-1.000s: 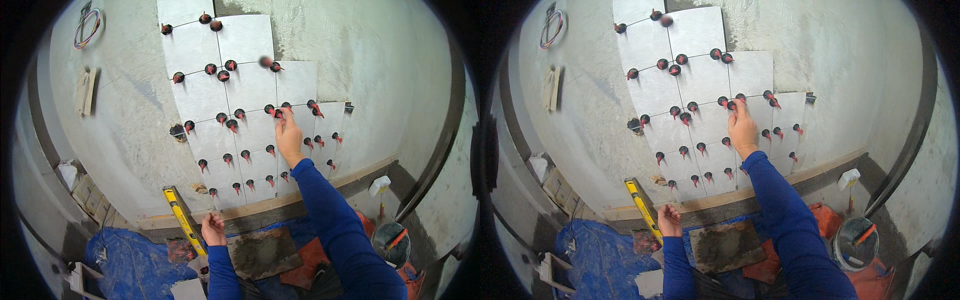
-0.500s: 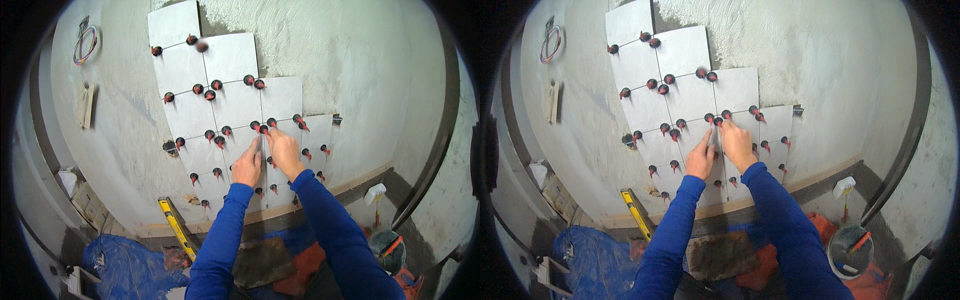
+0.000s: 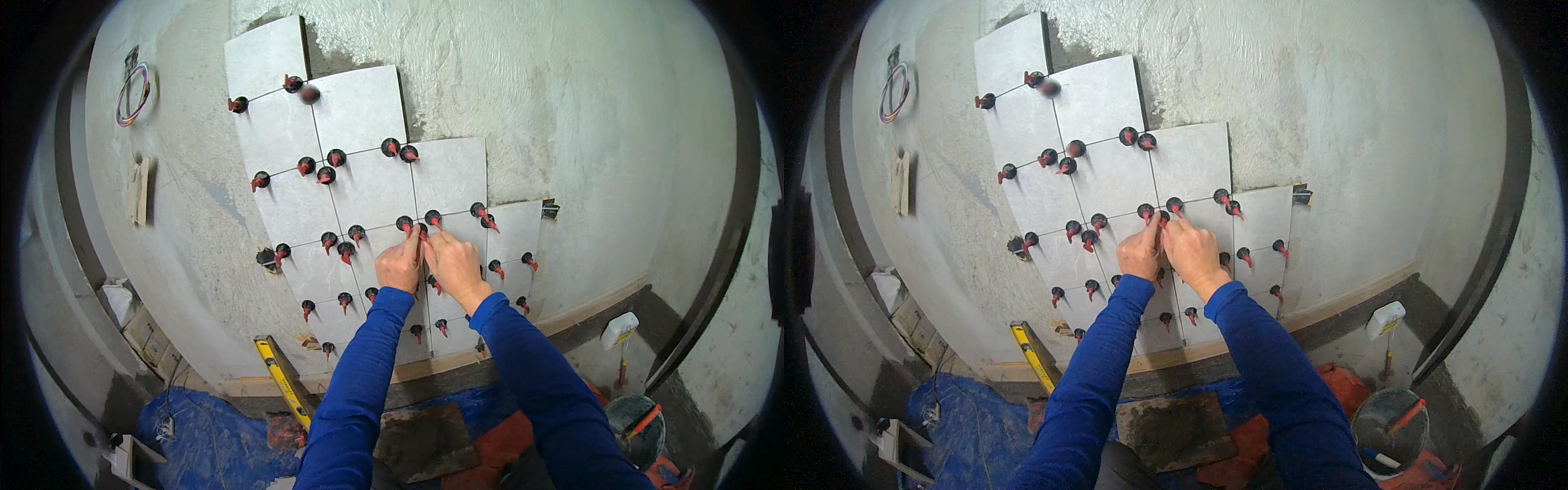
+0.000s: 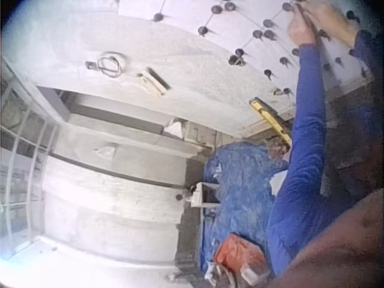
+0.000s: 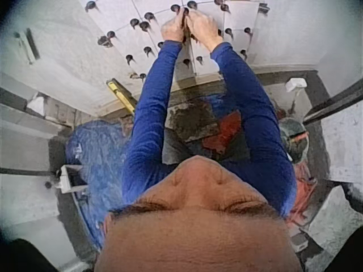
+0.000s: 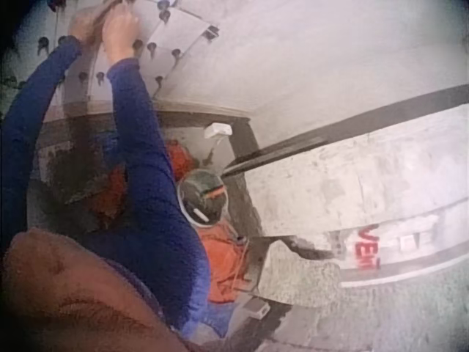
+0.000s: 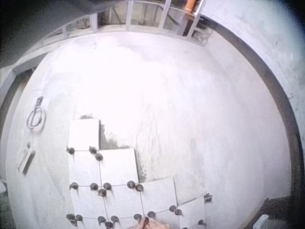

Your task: The person installs red tile leveling spacers between white wall tiles. They place spacers at tile intersections, adjust them by hand, and occasionally use a blue sponge to wipe the tile surface.

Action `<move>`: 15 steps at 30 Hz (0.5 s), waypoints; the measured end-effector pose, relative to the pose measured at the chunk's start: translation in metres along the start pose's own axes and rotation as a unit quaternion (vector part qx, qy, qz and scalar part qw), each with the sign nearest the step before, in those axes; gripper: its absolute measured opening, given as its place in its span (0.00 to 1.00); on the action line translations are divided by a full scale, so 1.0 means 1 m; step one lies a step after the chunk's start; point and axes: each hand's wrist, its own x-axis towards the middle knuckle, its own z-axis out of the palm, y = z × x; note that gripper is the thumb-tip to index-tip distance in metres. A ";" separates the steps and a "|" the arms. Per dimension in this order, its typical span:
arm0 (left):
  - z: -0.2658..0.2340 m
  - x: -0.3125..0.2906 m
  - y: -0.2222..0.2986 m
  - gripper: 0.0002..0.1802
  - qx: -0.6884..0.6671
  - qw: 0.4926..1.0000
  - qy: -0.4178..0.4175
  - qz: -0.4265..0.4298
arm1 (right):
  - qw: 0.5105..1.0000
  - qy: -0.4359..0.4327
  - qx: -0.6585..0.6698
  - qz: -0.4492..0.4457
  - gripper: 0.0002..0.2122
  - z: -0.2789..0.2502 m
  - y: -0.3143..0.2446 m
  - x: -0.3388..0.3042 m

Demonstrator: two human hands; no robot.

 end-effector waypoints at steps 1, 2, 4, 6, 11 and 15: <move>0.001 0.000 0.000 0.17 0.005 1.000 0.015 0.010 | 1.000 0.004 0.002 0.000 0.10 0.001 0.000 0.000; 0.003 0.000 0.001 0.16 0.006 1.000 0.025 0.008 | 1.000 0.009 0.005 0.001 0.10 0.002 0.000 -0.001; 0.007 -0.003 0.005 0.13 0.013 0.999 0.039 -0.008 | 1.000 0.015 0.012 0.007 0.10 0.004 -0.001 -0.003; 0.010 -0.008 0.011 0.10 0.017 0.997 0.028 -0.069 | 1.000 0.018 0.015 0.019 0.10 0.007 -0.003 -0.005; -0.001 -0.030 0.038 0.11 -0.061 0.955 -0.197 -0.214 | 0.997 0.017 0.039 0.068 0.09 0.014 -0.007 -0.006; -0.039 -0.046 0.054 0.13 -0.117 0.945 -0.090 -0.292 | 0.992 -0.005 0.053 0.111 0.10 0.013 -0.010 -0.004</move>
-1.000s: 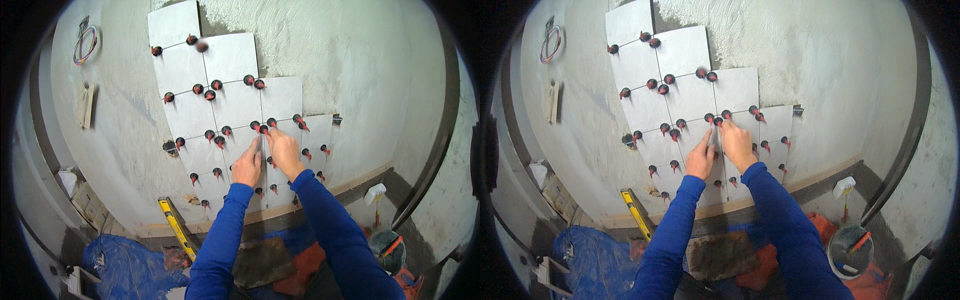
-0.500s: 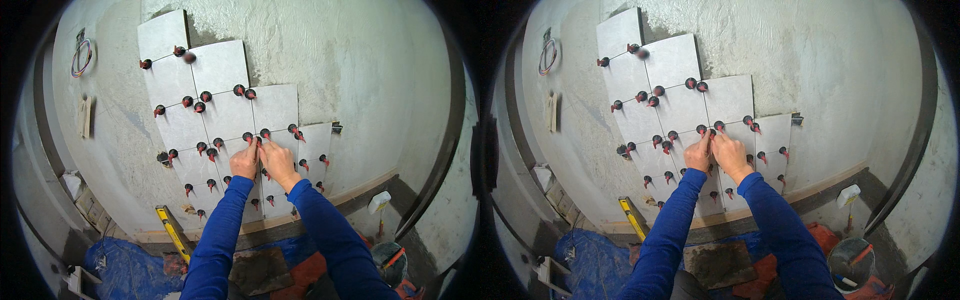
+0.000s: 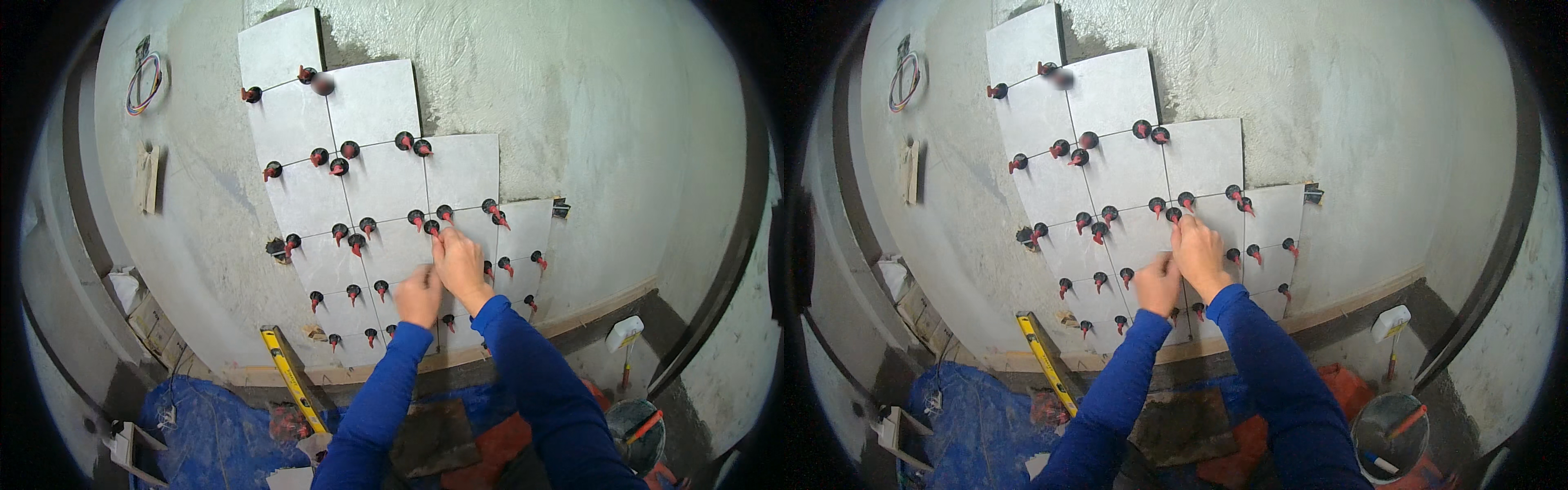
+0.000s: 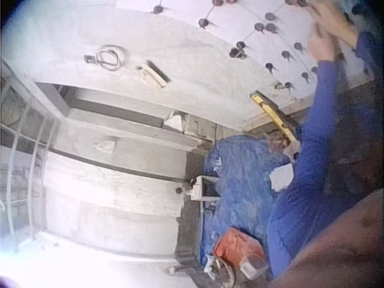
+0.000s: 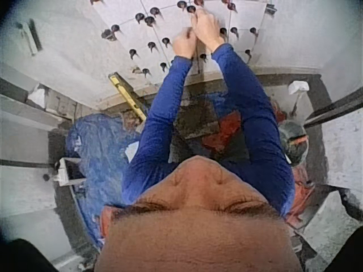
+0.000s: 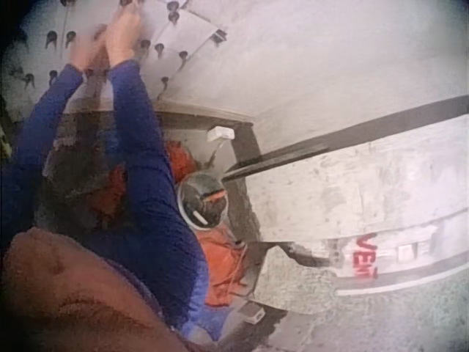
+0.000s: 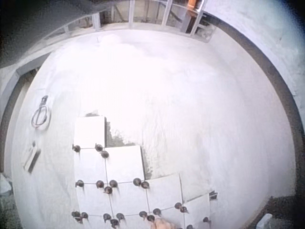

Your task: The person installs red tile leveling spacers between white wall tiles. They place spacers at tile intersections, adjust them by hand, and occasionally use a blue sponge to wipe the tile surface.

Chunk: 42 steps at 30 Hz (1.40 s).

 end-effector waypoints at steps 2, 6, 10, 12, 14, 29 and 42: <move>-0.028 -0.015 -0.004 0.13 -0.096 0.993 0.016 -0.068 | 0.999 -0.026 -0.019 0.016 0.11 -0.001 -0.002 0.003; -0.069 -0.095 -0.012 0.15 -0.161 0.970 -0.046 -0.175 | 0.995 -0.069 -0.068 0.032 0.13 0.006 -0.007 0.012; -0.087 -0.184 -0.034 0.14 -0.227 0.903 -0.187 -0.314 | 0.996 -0.028 -0.080 0.029 0.15 0.011 -0.011 0.009; -0.089 -0.201 -0.046 0.14 -0.222 0.857 -0.231 -0.403 | 0.996 -0.010 -0.079 0.034 0.15 0.011 -0.013 0.005; -0.092 -0.205 -0.055 0.13 -0.206 0.901 -0.214 -0.318 | 0.996 -0.003 -0.071 0.046 0.15 0.009 -0.017 0.000; -0.123 -0.197 -0.056 0.15 -0.319 0.857 -0.225 -0.335 | 0.770 -0.192 0.517 0.321 0.16 -0.083 -0.027 -0.118; -0.129 -0.172 0.016 0.09 -0.386 0.857 -0.173 -0.296 | 0.786 -0.383 0.394 0.284 0.14 -0.121 -0.039 -0.212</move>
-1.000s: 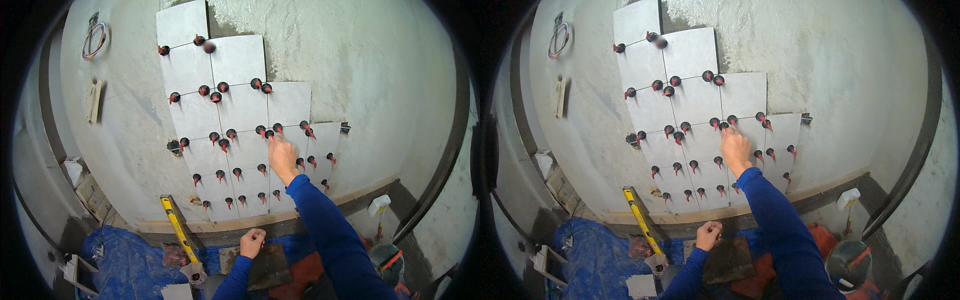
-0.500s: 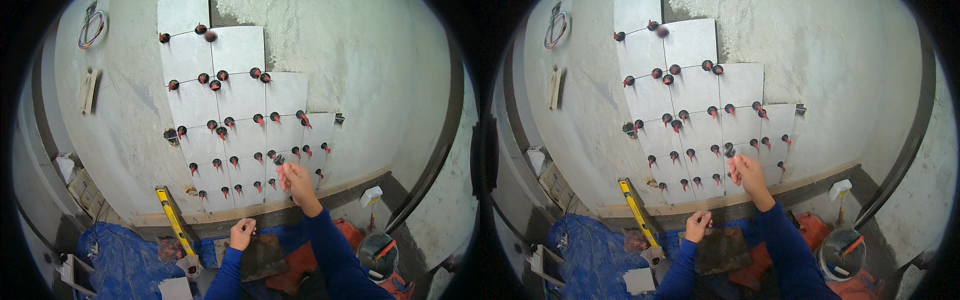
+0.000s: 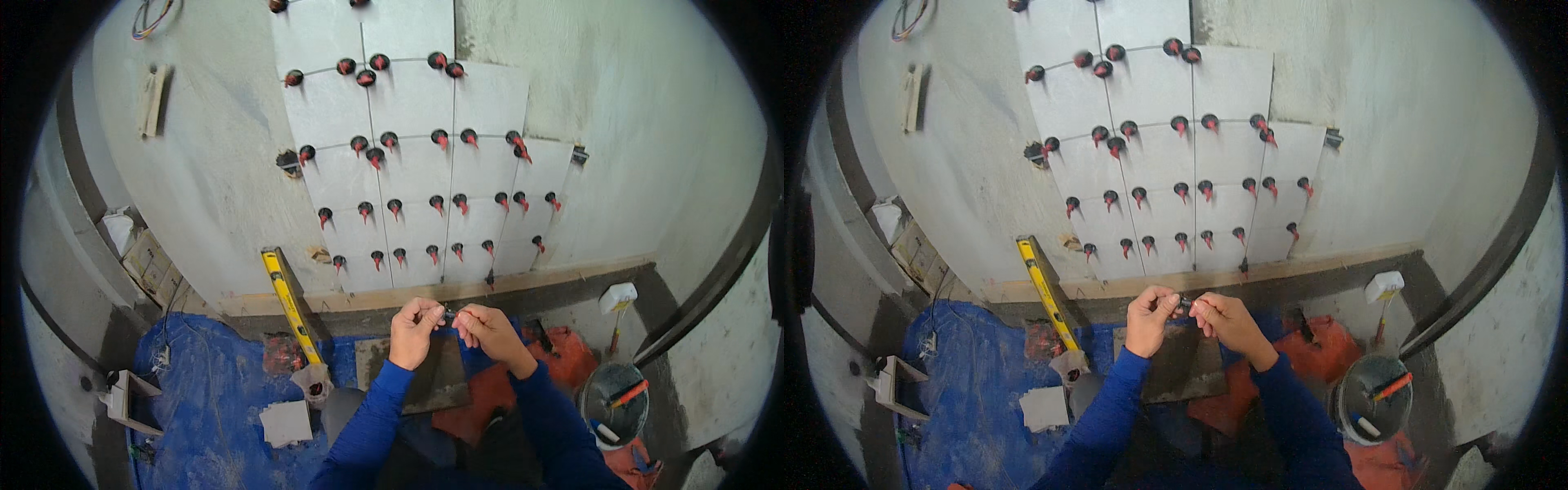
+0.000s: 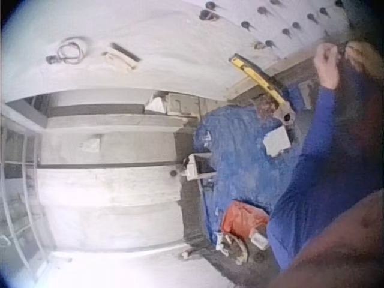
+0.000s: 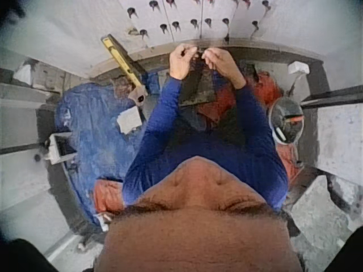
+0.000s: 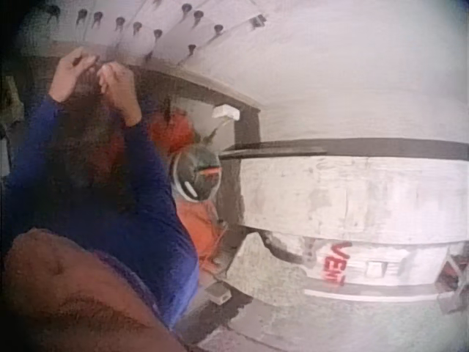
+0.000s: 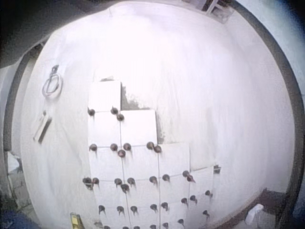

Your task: The person installs red tile leveling spacers between white wall tiles. They place spacers at tile intersections, adjust them by hand, and occasionally use a blue sponge to wipe the tile surface.

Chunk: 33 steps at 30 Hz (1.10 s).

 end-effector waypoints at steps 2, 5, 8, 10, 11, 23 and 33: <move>0.005 -0.008 -0.015 0.08 0.044 0.999 0.014 0.016 | 1.000 0.004 -0.017 0.015 0.14 -0.002 0.003 -0.012; 0.007 -0.015 -0.028 0.10 0.025 0.996 0.078 -0.030 | 0.999 0.029 -0.006 0.033 0.15 -0.015 0.009 -0.035; -0.017 -0.006 -0.019 0.14 0.075 0.978 0.192 -0.013 | 0.994 0.092 0.007 0.053 0.16 -0.049 0.016 -0.070; -0.024 -0.004 -0.012 0.16 0.122 0.975 0.180 -0.051 | 0.987 0.154 0.005 0.050 0.16 -0.075 0.022 -0.098; -0.021 -0.006 -0.011 0.16 0.095 0.984 0.140 -0.058 | 0.985 0.168 0.004 0.041 0.15 -0.085 0.025 -0.110; 0.147 -0.028 -0.012 0.21 0.146 0.920 -0.363 -0.003 | 0.959 0.271 -0.079 0.017 0.16 -0.088 0.051 -0.153; 0.179 -0.021 -0.008 0.15 0.041 0.961 -0.269 0.044 | 0.896 0.427 -0.108 0.060 0.16 -0.137 0.067 -0.195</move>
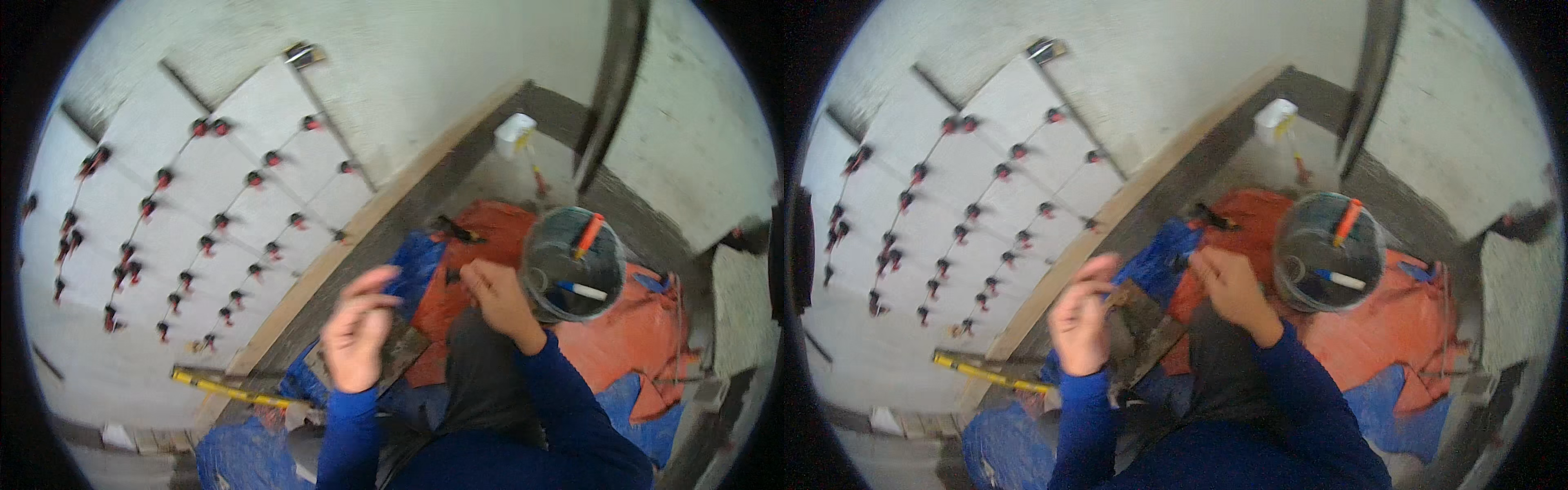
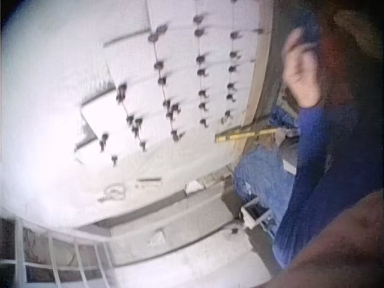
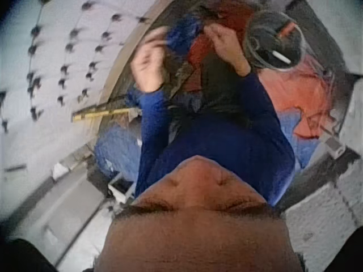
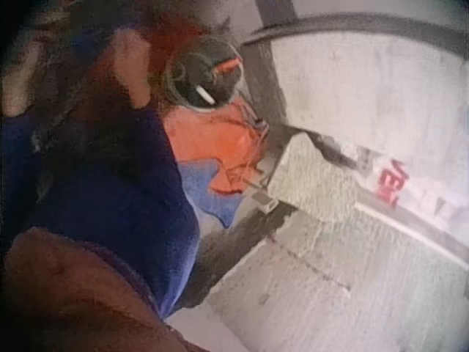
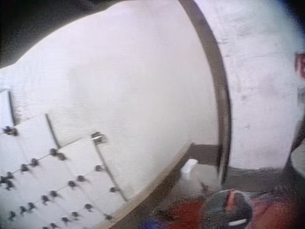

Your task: The person installs red tile leveling spacers between white wall tiles. They place spacers at tile intersections, adjust them by hand, and occasionally use a blue sponge to wipe the tile surface.

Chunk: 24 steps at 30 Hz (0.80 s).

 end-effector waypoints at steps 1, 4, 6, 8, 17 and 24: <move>-0.011 -0.003 -0.001 0.16 -0.011 0.998 0.060 -0.030 | 0.998 0.046 -0.023 0.045 0.16 -0.022 0.015 0.003; -0.058 -0.020 -0.010 0.21 -0.029 0.991 0.112 -0.066 | 0.936 0.216 -0.280 -0.002 0.18 -0.113 0.093 0.023; -0.087 -0.044 -0.028 0.21 0.022 0.985 0.115 -0.123 | 0.854 0.164 -0.465 0.164 0.21 -0.158 0.165 0.031; -0.110 -0.072 -0.051 0.20 0.100 0.967 0.140 -0.190 | 0.844 0.064 -0.464 0.263 0.23 -0.181 0.241 0.037; -0.147 -0.175 -0.085 0.20 0.091 0.923 0.200 -0.315 | 0.726 -0.108 -0.552 0.396 0.17 -0.171 0.429 0.020; -0.150 -0.190 -0.084 0.20 0.092 0.902 0.237 -0.349 | 0.800 -0.094 -0.552 0.217 0.17 -0.192 0.480 0.020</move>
